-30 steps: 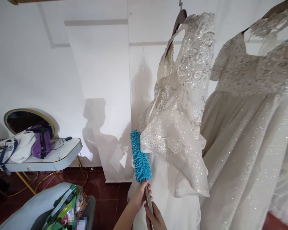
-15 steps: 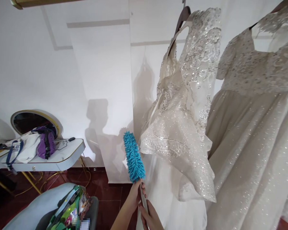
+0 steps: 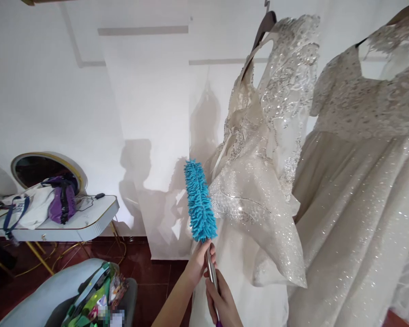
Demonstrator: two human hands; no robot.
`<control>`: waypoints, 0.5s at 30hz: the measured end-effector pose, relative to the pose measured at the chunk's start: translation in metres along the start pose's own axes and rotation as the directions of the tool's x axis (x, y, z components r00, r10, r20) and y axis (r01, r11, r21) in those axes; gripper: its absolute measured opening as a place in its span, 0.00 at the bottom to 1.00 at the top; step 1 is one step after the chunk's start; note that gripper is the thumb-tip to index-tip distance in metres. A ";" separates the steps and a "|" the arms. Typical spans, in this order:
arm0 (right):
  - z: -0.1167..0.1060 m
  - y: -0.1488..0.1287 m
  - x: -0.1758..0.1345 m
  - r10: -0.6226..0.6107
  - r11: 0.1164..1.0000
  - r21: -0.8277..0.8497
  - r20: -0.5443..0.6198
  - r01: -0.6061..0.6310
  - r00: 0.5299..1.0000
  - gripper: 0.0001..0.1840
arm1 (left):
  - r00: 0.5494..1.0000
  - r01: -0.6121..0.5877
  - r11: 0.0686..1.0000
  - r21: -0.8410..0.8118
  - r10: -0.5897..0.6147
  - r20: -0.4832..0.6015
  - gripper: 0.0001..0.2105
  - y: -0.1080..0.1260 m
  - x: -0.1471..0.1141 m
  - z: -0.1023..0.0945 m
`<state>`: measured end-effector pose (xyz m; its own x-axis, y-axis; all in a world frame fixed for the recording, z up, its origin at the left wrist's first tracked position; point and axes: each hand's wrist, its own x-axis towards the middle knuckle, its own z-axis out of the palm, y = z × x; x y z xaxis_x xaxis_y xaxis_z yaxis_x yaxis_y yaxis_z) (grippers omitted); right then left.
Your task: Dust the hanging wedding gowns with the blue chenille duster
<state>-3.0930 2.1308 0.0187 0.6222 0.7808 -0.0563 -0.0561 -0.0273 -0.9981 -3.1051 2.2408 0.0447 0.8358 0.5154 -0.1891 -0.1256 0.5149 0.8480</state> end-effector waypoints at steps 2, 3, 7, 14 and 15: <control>-0.001 0.007 -0.002 0.000 1.000 0.001 -0.019 0.000 1.000 0.27 | 1.000 0.025 1.000 -0.013 -0.026 -0.009 0.22 -0.007 0.001 -0.001; -0.001 0.012 -0.002 0.010 1.000 0.002 -0.034 -0.010 0.999 0.27 | 0.999 0.039 0.999 -0.021 -0.039 -0.016 0.21 -0.011 0.002 -0.003; 0.000 0.034 -0.002 0.096 0.995 0.028 -0.060 -0.094 0.994 0.30 | 0.992 0.118 0.993 -0.030 -0.119 -0.045 0.21 -0.035 0.010 -0.017; 0.003 0.078 0.004 0.180 0.979 0.101 -0.038 -0.176 0.983 0.29 | 0.977 0.142 0.969 -0.201 -0.170 -0.128 0.17 -0.070 0.019 -0.036; 0.004 0.084 0.005 0.195 0.975 0.117 -0.038 -0.190 0.980 0.29 | 0.975 0.143 0.966 -0.216 -0.175 -0.136 0.16 -0.072 0.020 -0.038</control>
<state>-3.0977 2.1350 -0.0652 0.6285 0.7360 -0.2513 -0.2646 -0.1015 -0.9590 -3.0999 2.2400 -0.0387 0.7643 0.5060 -0.3999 -0.1175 0.7189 0.6851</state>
